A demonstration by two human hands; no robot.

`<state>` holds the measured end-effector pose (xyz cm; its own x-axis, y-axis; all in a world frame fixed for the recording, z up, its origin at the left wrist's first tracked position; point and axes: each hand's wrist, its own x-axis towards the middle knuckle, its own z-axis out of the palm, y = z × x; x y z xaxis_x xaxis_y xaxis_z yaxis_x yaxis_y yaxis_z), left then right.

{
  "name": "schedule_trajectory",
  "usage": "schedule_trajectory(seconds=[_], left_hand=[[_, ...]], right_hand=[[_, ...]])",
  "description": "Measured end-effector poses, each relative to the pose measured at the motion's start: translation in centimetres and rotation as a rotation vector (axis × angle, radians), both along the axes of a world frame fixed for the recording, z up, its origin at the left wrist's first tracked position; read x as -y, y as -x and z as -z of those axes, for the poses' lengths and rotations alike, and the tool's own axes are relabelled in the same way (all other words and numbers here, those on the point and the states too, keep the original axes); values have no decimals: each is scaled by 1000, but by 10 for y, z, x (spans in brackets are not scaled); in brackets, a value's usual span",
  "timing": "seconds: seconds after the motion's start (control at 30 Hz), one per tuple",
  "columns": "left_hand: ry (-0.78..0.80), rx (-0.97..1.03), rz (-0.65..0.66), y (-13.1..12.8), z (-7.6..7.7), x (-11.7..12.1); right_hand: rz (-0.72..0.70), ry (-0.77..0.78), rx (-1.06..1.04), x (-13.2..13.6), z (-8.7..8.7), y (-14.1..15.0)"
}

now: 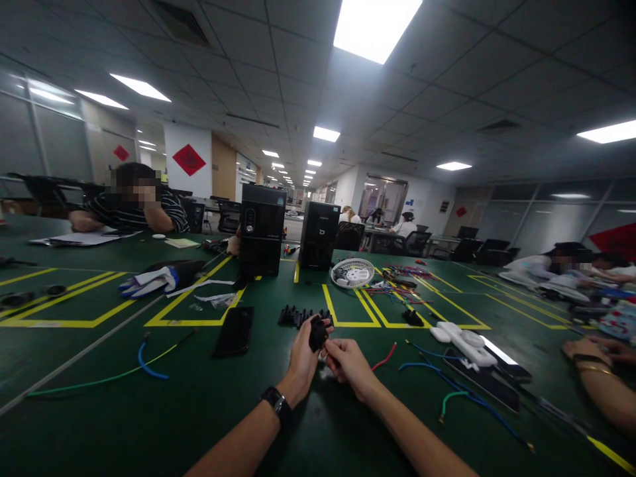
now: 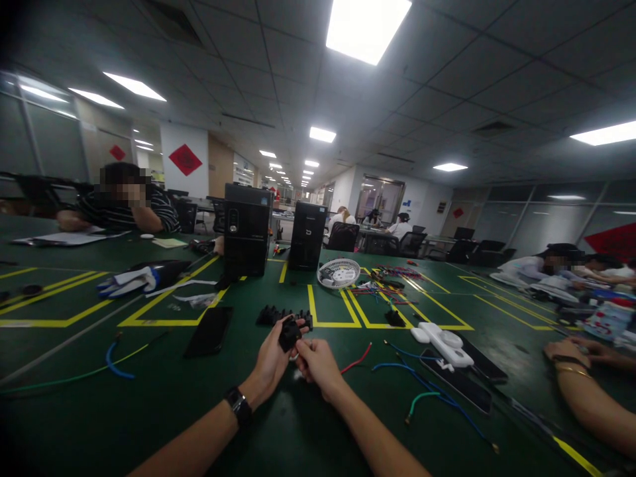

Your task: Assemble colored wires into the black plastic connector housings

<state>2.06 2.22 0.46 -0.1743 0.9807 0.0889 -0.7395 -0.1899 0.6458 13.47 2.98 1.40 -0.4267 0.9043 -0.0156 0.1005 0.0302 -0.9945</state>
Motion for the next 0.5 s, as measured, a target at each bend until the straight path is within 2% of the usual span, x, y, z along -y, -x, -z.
schedule_trajectory(seconds=[0.1, 0.27, 0.37, 0.5], left_hand=[[-30, -124, -5, 2, -3, 4], [-104, -492, -102, 4, -13, 13], [-109, -573, -155, 1, -16, 17], [-71, -638, -176, -3, -14, 21]], right_hand=[[-36, 53, 33, 0, -1, -3], [-127, 188, 48, 0, -12, -9], [-158, 208, 30, -2, -12, -12], [-191, 231, 12, -4, -3, -14]])
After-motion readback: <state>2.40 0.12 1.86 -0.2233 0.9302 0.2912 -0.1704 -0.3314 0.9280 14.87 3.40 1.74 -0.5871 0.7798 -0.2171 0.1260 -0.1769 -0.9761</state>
